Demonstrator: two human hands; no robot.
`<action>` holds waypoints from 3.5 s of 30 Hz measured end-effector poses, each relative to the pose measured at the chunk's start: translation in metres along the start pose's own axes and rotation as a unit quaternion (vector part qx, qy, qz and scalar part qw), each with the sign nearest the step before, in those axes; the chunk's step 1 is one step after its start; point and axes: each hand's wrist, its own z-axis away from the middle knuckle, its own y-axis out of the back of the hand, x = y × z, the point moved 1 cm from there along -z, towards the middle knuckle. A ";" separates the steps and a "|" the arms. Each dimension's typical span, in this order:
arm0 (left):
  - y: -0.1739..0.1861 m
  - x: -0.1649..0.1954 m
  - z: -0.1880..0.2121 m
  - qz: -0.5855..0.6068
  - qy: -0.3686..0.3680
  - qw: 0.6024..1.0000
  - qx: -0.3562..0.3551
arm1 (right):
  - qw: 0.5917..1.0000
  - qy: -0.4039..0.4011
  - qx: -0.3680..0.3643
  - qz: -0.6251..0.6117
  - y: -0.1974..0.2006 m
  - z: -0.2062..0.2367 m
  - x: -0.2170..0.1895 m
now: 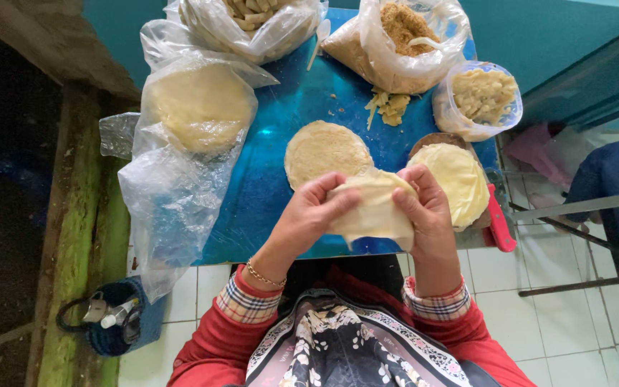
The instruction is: The person sits at a blue table and handles thin round pastry wrappers, peeling individual sheets apart by hand and stacking them into piles on the table. They repeatedly lift, stretch, and fold the sheets, building up stacks of wrappers next to a bag of brown filling.
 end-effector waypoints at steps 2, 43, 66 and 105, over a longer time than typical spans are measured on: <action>0.001 -0.001 0.003 -0.056 0.030 0.997 -0.054 | 0.999 0.004 0.014 -0.028 0.000 0.000 -0.002; 0.011 -0.017 0.015 0.010 0.056 0.992 -0.109 | 0.994 0.069 0.065 -0.046 0.030 -0.001 -0.014; 0.014 -0.017 0.019 -0.006 0.060 0.993 -0.103 | 0.996 0.054 0.056 -0.045 0.030 0.002 -0.016; -0.024 0.003 0.000 -0.164 -0.143 0.976 -0.021 | 0.992 0.076 -0.043 0.092 0.031 0.015 0.010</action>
